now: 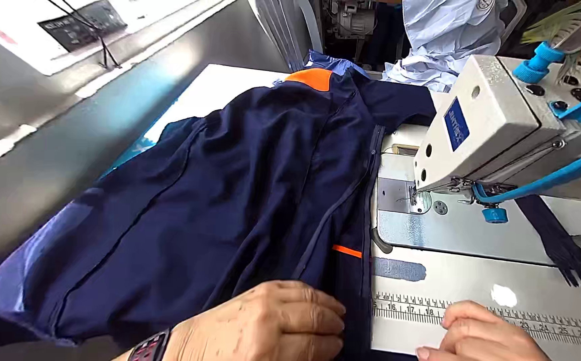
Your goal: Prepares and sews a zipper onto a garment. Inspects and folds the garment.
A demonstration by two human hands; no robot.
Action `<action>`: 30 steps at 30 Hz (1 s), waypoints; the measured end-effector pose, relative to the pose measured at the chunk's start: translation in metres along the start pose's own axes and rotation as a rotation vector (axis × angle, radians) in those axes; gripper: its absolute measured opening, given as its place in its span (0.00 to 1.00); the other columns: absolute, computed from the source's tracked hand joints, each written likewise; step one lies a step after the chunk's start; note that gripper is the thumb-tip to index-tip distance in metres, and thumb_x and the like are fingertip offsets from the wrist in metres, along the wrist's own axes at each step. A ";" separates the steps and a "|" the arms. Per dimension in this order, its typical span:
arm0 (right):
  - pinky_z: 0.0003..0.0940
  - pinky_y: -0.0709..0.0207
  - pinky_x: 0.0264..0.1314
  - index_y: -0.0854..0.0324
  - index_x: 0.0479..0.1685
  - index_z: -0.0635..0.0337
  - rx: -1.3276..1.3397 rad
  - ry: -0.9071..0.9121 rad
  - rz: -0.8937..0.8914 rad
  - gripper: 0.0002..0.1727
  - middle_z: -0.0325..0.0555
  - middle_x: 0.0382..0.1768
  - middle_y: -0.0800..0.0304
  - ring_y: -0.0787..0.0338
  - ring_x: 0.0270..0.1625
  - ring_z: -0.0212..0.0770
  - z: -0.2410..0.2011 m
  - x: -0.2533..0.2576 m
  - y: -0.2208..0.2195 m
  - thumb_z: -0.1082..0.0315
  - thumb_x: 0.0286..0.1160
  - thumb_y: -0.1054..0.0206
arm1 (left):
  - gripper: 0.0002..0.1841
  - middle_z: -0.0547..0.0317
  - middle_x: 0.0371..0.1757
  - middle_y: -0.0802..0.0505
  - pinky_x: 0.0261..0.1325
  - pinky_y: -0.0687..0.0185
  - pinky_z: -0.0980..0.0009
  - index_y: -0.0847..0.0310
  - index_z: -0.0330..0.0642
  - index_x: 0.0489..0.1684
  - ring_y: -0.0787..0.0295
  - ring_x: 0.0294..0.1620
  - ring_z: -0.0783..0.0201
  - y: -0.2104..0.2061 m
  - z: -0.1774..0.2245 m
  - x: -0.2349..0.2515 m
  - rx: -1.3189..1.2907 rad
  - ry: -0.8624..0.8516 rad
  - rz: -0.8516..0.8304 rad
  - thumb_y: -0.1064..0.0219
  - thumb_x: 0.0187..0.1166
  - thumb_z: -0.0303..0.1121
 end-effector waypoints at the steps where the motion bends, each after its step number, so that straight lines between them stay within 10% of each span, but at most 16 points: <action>1: 0.39 0.22 0.59 0.07 0.46 0.63 -0.038 0.033 0.051 0.11 0.49 0.20 0.13 0.12 0.32 0.47 -0.004 0.008 0.002 0.67 0.83 0.34 | 0.18 0.52 0.61 0.07 0.79 0.24 0.64 0.12 0.41 0.55 0.15 0.73 0.59 0.016 -0.007 0.003 0.114 0.030 0.090 0.44 0.92 0.43; 3: 0.36 0.26 0.58 0.07 0.38 0.62 -0.091 0.093 0.118 0.11 0.45 0.14 0.20 0.18 0.27 0.45 -0.012 0.021 0.002 0.66 0.81 0.32 | 0.27 0.58 0.71 0.11 0.84 0.30 0.59 0.13 0.49 0.65 0.23 0.81 0.60 0.042 -0.047 -0.001 0.383 0.200 0.174 0.51 0.90 0.58; 7: 0.35 0.22 0.55 0.25 0.15 0.54 -0.261 0.056 0.251 0.27 0.41 0.15 0.21 0.16 0.27 0.40 0.000 0.038 -0.002 0.52 0.89 0.41 | 0.56 0.48 0.88 0.27 0.75 0.47 0.17 0.26 0.54 0.85 0.38 0.89 0.32 0.025 -0.113 -0.040 0.697 0.585 0.063 0.71 0.69 0.84; 11: 0.45 0.14 0.60 0.06 0.45 0.55 -0.470 -0.160 0.331 0.19 0.42 0.48 0.02 0.05 0.57 0.44 0.051 0.063 -0.009 0.59 0.84 0.45 | 0.61 0.37 0.85 0.25 0.64 0.47 0.09 0.24 0.56 0.84 0.35 0.82 0.18 -0.006 -0.063 -0.049 0.781 0.751 0.152 0.71 0.59 0.90; 16: 0.73 0.38 0.81 0.17 0.75 0.59 -0.550 -0.218 0.113 0.36 0.48 0.81 0.21 0.26 0.86 0.56 0.089 0.081 -0.040 0.39 0.81 0.44 | 0.56 0.32 0.81 0.22 0.60 0.38 0.13 0.25 0.72 0.82 0.28 0.77 0.18 -0.028 -0.016 -0.052 0.753 0.741 0.097 0.71 0.57 0.91; 18: 0.70 0.29 0.77 0.12 0.66 0.63 -0.629 -0.230 0.060 0.42 0.53 0.71 0.11 0.15 0.77 0.54 0.076 0.063 -0.044 0.32 0.82 0.50 | 0.49 0.35 0.74 0.15 0.55 0.29 0.20 0.18 0.73 0.75 0.20 0.71 0.22 -0.015 -0.011 -0.046 0.671 0.696 0.008 0.57 0.58 0.88; 21: 0.56 0.15 0.53 0.16 0.17 0.58 -0.716 -0.179 0.110 0.36 0.49 0.24 0.08 0.04 0.36 0.49 0.032 0.028 -0.027 0.40 0.85 0.49 | 0.32 0.45 0.54 0.06 0.47 0.20 0.32 0.04 0.62 0.51 0.10 0.56 0.34 0.009 -0.017 -0.029 0.542 0.567 -0.054 0.36 0.61 0.73; 24: 0.39 0.20 0.42 0.18 0.17 0.50 -0.569 -0.159 0.160 0.25 0.37 0.21 0.12 0.11 0.29 0.38 0.018 0.024 -0.008 0.50 0.85 0.44 | 0.21 0.61 0.41 0.05 0.43 0.12 0.53 0.05 0.51 0.35 0.08 0.46 0.55 0.026 -0.049 0.002 0.446 0.423 0.058 0.35 0.75 0.58; 26: 0.37 0.13 0.47 0.06 0.34 0.51 -0.503 -0.168 0.213 0.18 0.37 0.43 0.02 0.04 0.45 0.37 0.032 0.042 -0.001 0.60 0.82 0.43 | 0.27 0.48 0.62 0.08 0.61 0.18 0.40 0.06 0.48 0.54 0.13 0.67 0.44 0.030 -0.083 0.017 0.498 0.495 0.104 0.35 0.75 0.61; 30: 0.60 0.20 0.66 0.08 0.58 0.62 -0.388 -0.300 0.198 0.17 0.59 0.73 0.17 0.15 0.70 0.63 0.093 0.094 -0.005 0.74 0.69 0.30 | 0.50 0.31 0.90 0.36 0.78 0.59 0.15 0.30 0.59 0.88 0.48 0.90 0.24 0.014 -0.131 0.003 0.610 0.719 -0.004 0.57 0.70 0.82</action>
Point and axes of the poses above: each hand's wrist, its own x-axis towards the middle knuckle, its own y-axis out of the back of the hand, z = x × y, the point moved 9 cm from there along x, towards the middle knuckle
